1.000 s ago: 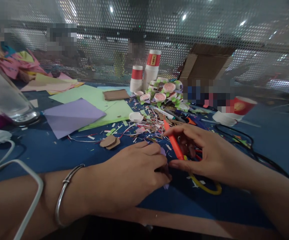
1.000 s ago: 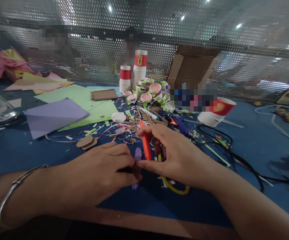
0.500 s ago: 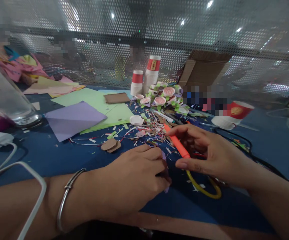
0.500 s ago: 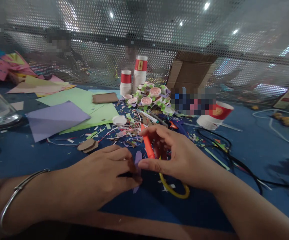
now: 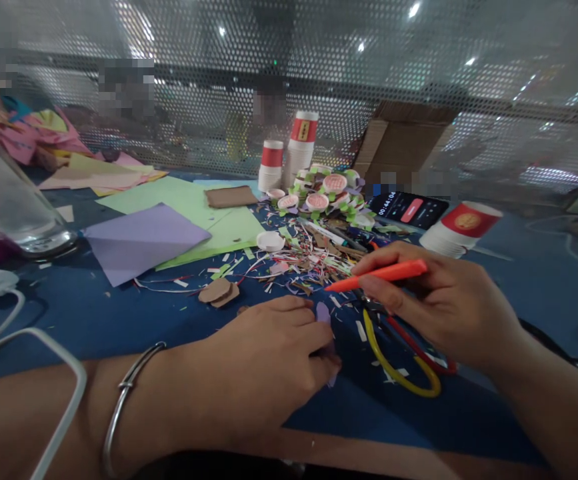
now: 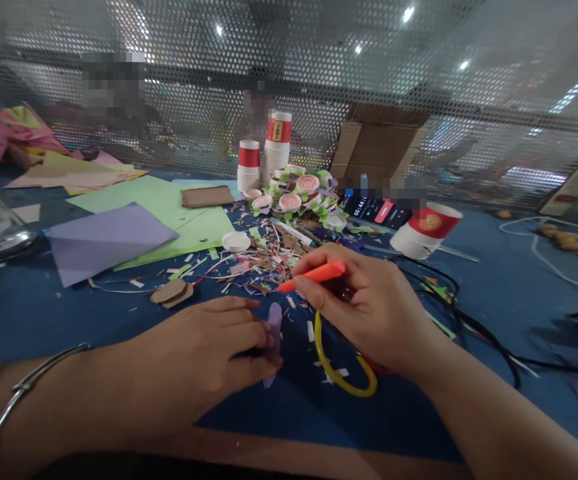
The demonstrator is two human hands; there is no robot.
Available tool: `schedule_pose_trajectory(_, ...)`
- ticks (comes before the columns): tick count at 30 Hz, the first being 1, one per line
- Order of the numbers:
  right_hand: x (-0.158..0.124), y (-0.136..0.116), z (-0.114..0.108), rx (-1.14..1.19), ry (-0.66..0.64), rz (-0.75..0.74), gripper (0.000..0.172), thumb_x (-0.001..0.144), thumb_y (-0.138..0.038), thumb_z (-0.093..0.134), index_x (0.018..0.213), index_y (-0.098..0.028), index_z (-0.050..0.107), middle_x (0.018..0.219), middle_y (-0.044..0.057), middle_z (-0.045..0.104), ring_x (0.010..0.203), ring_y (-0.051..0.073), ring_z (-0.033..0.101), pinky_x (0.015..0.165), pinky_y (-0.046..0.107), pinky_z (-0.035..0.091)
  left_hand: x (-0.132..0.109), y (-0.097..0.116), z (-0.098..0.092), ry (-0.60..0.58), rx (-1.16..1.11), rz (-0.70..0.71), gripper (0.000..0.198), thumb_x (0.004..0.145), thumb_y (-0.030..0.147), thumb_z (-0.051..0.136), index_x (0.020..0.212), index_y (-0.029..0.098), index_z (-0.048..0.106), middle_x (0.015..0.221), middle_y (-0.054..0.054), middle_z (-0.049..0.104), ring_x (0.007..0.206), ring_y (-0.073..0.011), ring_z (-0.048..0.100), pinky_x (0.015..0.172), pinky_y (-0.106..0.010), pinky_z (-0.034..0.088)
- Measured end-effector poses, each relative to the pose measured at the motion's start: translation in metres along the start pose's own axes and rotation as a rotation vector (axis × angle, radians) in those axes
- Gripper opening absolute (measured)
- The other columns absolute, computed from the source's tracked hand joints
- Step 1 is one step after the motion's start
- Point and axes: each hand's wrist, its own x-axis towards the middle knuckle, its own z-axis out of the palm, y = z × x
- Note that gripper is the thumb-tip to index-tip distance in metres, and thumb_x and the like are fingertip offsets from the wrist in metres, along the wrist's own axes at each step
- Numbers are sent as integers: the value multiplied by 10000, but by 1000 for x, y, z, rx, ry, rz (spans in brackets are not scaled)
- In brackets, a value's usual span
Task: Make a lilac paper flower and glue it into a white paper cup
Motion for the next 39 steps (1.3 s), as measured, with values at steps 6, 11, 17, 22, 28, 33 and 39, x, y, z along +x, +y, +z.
schedule_pose_trajectory(6, 0, 2, 1, -5, -3, -27, 128, 926, -353, 638, 882, -243, 687, 752, -6, 722, 597, 137, 630, 522, 252, 449, -1, -1, 1, 0, 12, -4, 250, 952, 335, 590, 1114, 179, 700, 1047, -66, 709, 982, -230, 647, 1087, -432, 398)
schedule_pose_trajectory(11, 1, 1, 2, 5, -53, -23, 100, 925, -326, 639, 879, -248, 683, 756, -23, 710, 617, 123, 628, 574, 248, 463, -1, -1, 4, 8, 10, -9, 221, 935, 194, 580, 1125, 192, 693, 1044, -58, 713, 1008, -226, 654, 1155, -458, 350)
schedule_pose_trajectory(17, 1, 0, 5, 27, -80, 5, 108, 928, -333, 641, 886, -245, 688, 753, -31, 700, 605, 108, 608, 559, 230, 448, -1, -2, 4, 3, -4, -2, 221, 942, 210, 575, 1130, 186, 688, 1052, -57, 706, 1021, -226, 665, 1156, -472, 370)
schedule_pose_trajectory(22, 1, 2, 7, 57, -107, -1, 114, 922, -325, 639, 889, -228, 690, 761, -20, 702, 601, 111, 605, 555, 231, 449, 1, -2, 4, -17, -28, -3, 215, 924, 239, 599, 1113, 191, 690, 1043, -73, 702, 1032, -228, 662, 1165, -465, 364)
schedule_pose_trajectory(28, 3, 0, 7, 64, -115, 1, 128, 919, -338, 641, 893, -223, 691, 775, -5, 710, 624, 130, 620, 572, 244, 465, 1, -2, 3, -33, -52, -21, 192, 943, 220, 570, 1099, 198, 679, 1066, -65, 687, 1075, -224, 634, 1198, -462, 311)
schedule_pose_trajectory(33, 3, -1, 7, 64, -130, 11, 133, 920, -337, 636, 887, -221, 692, 749, -4, 705, 592, 130, 602, 539, 243, 463, 2, -2, 1, -68, -96, -26, 382, 948, 520, 564, 1101, 187, 669, 1061, -84, 680, 1040, -245, 637, 1176, -480, 327)
schedule_pose_trajectory(39, 3, -2, 8, 63, -140, 49, 156, 923, -372, 630, 909, -233, 701, 780, 0, 729, 607, 143, 623, 550, 252, 483, 2, -1, -3, -96, -84, -34, 404, 939, 549, 566, 1109, 195, 659, 1083, -76, 678, 1050, -243, 631, 1189, -484, 307)
